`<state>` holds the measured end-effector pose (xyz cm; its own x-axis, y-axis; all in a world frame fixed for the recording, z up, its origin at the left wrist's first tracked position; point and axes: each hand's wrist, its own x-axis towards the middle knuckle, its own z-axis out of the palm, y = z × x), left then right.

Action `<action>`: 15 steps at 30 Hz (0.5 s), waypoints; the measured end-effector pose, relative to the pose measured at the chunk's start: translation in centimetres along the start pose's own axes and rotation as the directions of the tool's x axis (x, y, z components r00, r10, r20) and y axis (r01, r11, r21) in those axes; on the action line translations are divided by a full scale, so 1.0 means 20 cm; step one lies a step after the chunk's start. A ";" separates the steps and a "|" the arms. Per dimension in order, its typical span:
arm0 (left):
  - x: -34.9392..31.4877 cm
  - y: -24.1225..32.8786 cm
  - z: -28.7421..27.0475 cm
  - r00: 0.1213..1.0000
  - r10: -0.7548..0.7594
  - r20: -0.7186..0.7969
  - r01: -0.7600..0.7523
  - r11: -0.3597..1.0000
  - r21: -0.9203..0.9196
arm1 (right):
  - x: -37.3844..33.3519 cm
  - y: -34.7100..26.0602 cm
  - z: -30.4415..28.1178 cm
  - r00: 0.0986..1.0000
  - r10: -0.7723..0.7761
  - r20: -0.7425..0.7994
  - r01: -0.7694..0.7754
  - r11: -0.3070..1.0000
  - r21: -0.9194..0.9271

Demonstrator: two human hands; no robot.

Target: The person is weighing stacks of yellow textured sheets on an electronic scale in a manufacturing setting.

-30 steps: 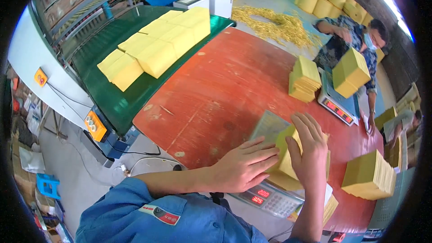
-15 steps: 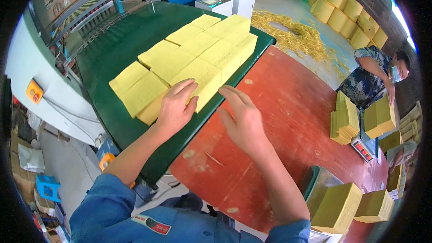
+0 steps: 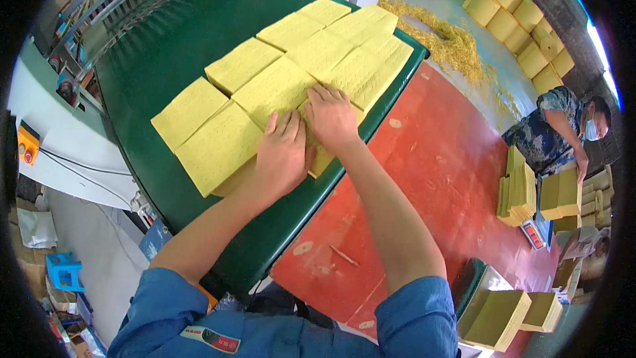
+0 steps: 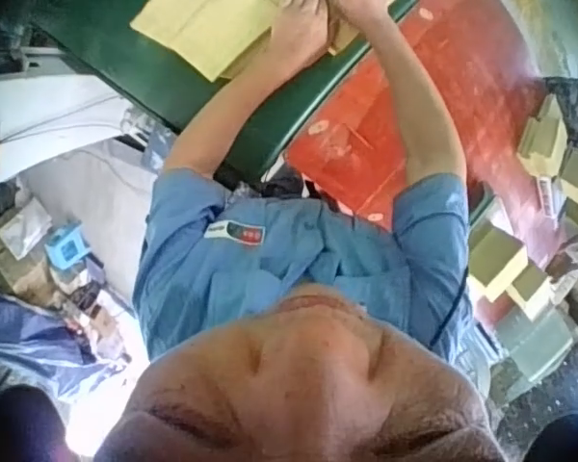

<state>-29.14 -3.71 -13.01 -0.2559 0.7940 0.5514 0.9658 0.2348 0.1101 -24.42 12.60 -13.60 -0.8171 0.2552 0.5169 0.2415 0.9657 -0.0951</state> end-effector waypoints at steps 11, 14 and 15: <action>0.08 -0.05 0.00 0.994 0.103 0.031 -0.098 0.986 -0.132 | -0.01 0.06 -0.10 0.992 0.099 -0.076 -0.081 0.975 0.206; 0.11 -0.09 -0.06 0.988 0.070 0.138 -0.057 0.993 -0.100 | -0.12 0.03 -0.18 0.906 0.334 -0.259 -0.216 0.893 0.396; 0.15 -0.09 -0.09 0.977 0.031 0.213 -0.018 0.998 -0.061 | -0.18 0.03 -0.20 0.802 0.497 -0.331 -0.293 0.810 0.508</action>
<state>-31.52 -2.78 -10.07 -0.2290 0.9021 0.3657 0.9711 0.1856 0.1504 -19.30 12.01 -12.04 -0.3616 0.6694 0.6489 0.1695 0.7316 -0.6603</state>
